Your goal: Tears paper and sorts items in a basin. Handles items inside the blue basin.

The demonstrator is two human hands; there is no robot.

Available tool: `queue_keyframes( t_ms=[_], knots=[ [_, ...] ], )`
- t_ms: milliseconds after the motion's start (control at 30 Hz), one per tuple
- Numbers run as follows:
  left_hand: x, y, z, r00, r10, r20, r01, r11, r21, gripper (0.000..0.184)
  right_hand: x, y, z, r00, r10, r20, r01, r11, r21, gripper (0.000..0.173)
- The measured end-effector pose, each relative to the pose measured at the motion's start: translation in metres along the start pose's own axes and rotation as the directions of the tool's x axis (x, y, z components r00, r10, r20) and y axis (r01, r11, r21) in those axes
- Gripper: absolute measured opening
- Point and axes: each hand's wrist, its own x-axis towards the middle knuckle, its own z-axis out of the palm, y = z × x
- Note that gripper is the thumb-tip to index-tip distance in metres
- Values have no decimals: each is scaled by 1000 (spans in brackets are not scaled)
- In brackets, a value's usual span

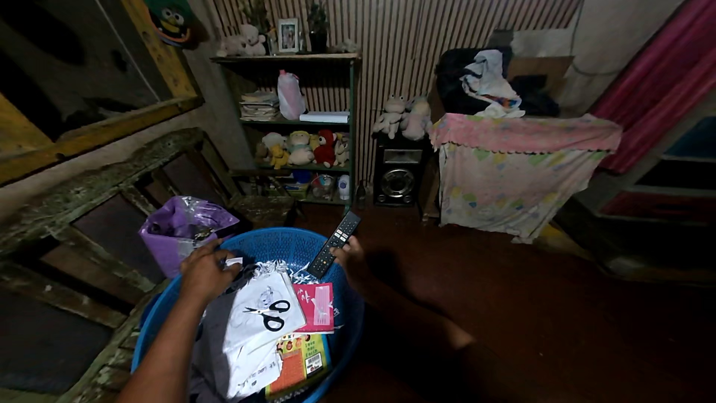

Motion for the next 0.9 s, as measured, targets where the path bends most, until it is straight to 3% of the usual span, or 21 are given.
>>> queue_keyframes(
  t_ms=[900],
  knots=[
    [0,-3,2,1000,22,-11,-22,1000,-1,26,-1,1,2,1000,11,4,-12,999,48,53]
  ],
)
